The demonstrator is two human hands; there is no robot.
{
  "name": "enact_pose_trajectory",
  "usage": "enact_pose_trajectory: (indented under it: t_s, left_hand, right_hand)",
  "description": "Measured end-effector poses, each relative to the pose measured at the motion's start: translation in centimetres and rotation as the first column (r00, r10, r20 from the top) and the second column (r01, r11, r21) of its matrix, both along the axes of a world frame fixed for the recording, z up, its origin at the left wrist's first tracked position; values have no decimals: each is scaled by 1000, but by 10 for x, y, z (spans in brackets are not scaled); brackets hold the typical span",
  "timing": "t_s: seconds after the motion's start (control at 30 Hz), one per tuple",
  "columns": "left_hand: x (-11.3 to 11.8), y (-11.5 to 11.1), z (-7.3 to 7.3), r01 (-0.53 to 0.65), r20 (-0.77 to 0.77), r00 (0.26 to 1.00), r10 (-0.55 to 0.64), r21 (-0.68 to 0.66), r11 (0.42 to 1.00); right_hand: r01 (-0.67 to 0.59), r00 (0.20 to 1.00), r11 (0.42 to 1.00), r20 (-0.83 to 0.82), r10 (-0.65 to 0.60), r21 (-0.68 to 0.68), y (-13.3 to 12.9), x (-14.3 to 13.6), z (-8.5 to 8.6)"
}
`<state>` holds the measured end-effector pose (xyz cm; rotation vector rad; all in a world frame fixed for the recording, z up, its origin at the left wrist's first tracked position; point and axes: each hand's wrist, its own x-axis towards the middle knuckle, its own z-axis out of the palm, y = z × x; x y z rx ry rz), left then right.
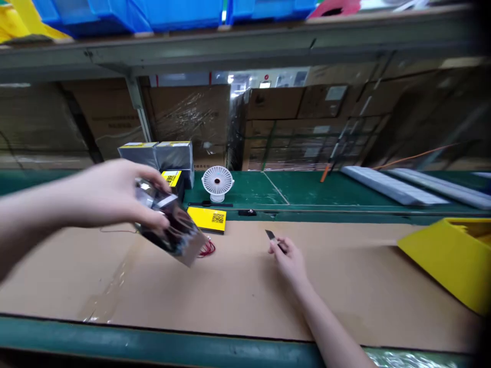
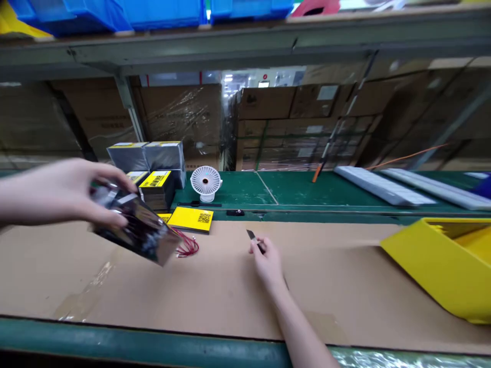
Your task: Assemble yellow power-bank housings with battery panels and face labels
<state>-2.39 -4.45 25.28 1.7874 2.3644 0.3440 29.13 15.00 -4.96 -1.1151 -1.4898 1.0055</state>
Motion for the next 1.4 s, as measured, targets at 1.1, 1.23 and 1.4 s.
enact_pose_trajectory:
  t_s: [1.1, 1.23, 1.4]
  left_hand:
    - [78, 149, -159, 671, 815, 231, -532, 262, 693]
    - [80, 131, -158, 674, 721, 335, -606, 266, 689]
    - [101, 115, -156, 547, 390, 689, -610, 272, 792]
  right_hand:
    - [-437, 760, 799, 644, 83, 413, -70, 0, 137]
    - [-387, 708, 807, 704, -50, 446, -68, -6, 142]
    - [-248, 772, 913, 636, -16, 324, -67, -16, 150]
